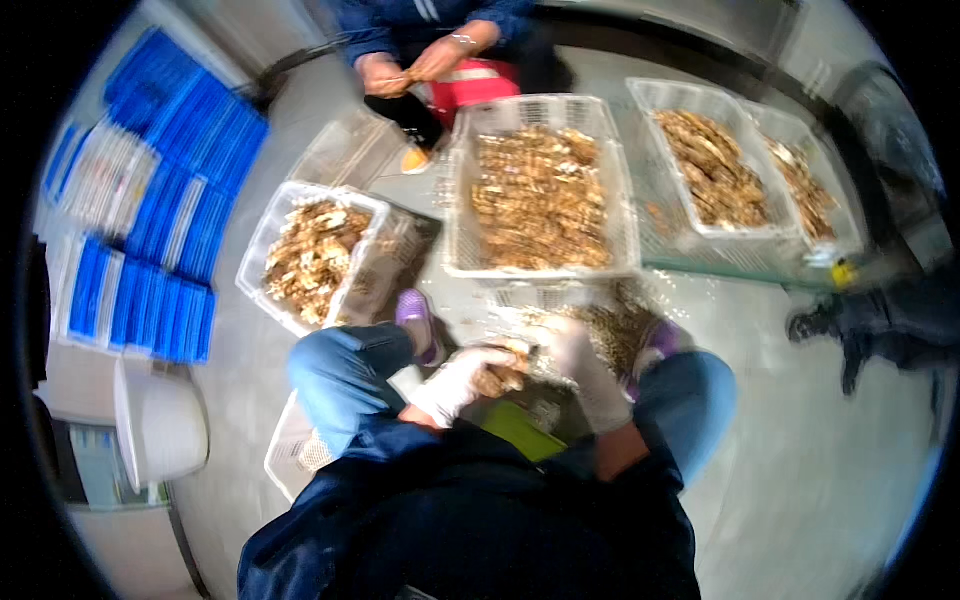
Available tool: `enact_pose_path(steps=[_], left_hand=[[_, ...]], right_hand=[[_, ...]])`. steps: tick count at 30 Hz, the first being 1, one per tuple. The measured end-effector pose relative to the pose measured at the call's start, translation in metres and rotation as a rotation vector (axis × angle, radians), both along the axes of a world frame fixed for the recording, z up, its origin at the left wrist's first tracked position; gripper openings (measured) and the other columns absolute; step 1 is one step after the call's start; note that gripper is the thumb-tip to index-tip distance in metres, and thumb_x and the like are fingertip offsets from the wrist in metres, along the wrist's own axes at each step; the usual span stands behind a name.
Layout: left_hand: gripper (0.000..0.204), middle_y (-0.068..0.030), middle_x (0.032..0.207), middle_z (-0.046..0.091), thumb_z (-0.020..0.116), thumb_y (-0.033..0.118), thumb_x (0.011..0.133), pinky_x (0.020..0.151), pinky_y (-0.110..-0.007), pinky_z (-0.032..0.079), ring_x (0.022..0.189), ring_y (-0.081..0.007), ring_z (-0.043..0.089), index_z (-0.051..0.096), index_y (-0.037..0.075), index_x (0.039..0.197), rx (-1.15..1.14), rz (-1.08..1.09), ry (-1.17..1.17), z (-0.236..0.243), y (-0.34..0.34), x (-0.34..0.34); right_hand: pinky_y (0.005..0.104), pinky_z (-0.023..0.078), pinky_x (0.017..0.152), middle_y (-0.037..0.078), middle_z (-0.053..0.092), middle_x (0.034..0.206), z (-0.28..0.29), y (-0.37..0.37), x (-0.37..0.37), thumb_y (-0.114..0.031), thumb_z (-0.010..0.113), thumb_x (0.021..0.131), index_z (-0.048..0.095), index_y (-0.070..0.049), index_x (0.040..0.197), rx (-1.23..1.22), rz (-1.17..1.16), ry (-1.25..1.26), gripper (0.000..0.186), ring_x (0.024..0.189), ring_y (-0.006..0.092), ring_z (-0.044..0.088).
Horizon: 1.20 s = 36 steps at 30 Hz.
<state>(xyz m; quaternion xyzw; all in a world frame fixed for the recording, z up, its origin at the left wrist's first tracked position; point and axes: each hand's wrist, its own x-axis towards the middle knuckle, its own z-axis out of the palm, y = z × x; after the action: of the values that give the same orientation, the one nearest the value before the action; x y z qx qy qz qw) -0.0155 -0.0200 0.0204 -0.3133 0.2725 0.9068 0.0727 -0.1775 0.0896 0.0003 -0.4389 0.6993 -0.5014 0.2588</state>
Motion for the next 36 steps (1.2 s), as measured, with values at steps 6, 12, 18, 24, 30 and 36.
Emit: enact_pose_path(steps=[6, 12, 18, 24, 30, 36], left_hand=[[0.027, -0.0116, 0.086, 0.061, 0.054, 0.013, 0.081, 0.061, -0.026, 0.048, 0.072, -0.0172, 0.06, 0.053, -0.001, 0.104, -0.095, -0.036, 0.129, 0.005, 0.001, -0.003], [0.026, -0.0133, 0.086, 0.062, 0.053, 0.013, 0.081, 0.046, -0.027, 0.045, 0.062, -0.0186, 0.058, 0.054, -0.002, 0.103, -0.171, 0.378, 0.069, -0.014, -0.079, 0.032], [0.036, -0.013, 0.086, 0.057, 0.051, 0.031, 0.085, 0.055, -0.036, 0.05, 0.07, -0.0269, 0.057, 0.048, 0.0, 0.102, -0.154, 1.309, 0.213, -0.039, -0.268, 0.138], [0.047, -0.0165, 0.124, 0.046, 0.046, 0.029, 0.087, 0.091, -0.031, 0.035, 0.107, -0.0228, 0.046, 0.045, -0.004, 0.121, -1.262, 1.153, -0.471, 0.06, -0.308, 0.134], [0.032, -0.0018, 0.084, 0.055, 0.042, 0.03, 0.091, 0.067, -0.025, 0.041, 0.074, -0.0122, 0.051, 0.055, 0.003, 0.104, -1.174, 0.372, -0.133, 0.07, -0.124, 0.033], [0.026, 0.003, 0.061, 0.055, 0.048, 0.03, 0.091, 0.047, -0.018, 0.033, 0.052, -0.0055, 0.05, 0.059, 0.009, 0.079, -0.698, 0.05, 0.053, 0.017, 0.002, -0.042]], right_hand=[[0.0311, 0.039, 0.051, 0.01, 0.049, 0.059, 0.016, -0.002, -0.004, -0.008, 0.053, 0.076, 0.055, 0.0, 0.069, -0.101, 0.09, 0.198, 0.011, 0.054, 0.0149, 0.047], [0.0318, 0.036, 0.05, 0.008, 0.045, 0.057, -0.014, 0.005, -0.024, -0.01, 0.056, 0.074, 0.054, 0.003, 0.066, 0.12, -0.221, -0.109, 0.015, 0.052, 0.0141, 0.042], [0.0291, 0.036, 0.052, 0.002, 0.046, 0.058, 0.016, 0.003, 0.003, -0.011, 0.059, 0.072, 0.056, 0.003, 0.069, 0.149, -0.132, -0.126, 0.014, 0.055, 0.0101, 0.039], [0.0285, 0.043, 0.061, 0.006, 0.057, 0.071, -0.019, 0.001, -0.015, -0.012, 0.058, 0.075, 0.061, 0.0, 0.091, 0.055, -0.119, -0.038, 0.021, 0.065, 0.0142, 0.052], [0.0213, 0.041, 0.056, 0.005, 0.059, 0.092, 0.019, -0.013, 0.0, -0.012, 0.052, 0.081, 0.052, 0.002, 0.116, -0.061, 0.061, -0.322, 0.037, 0.061, 0.0088, 0.049], [0.0217, 0.039, 0.055, 0.003, 0.056, 0.076, 0.057, -0.003, 0.002, -0.015, 0.053, 0.082, 0.052, 0.002, 0.116, 0.065, 0.017, -0.436, 0.038, 0.059, 0.0077, 0.049]])
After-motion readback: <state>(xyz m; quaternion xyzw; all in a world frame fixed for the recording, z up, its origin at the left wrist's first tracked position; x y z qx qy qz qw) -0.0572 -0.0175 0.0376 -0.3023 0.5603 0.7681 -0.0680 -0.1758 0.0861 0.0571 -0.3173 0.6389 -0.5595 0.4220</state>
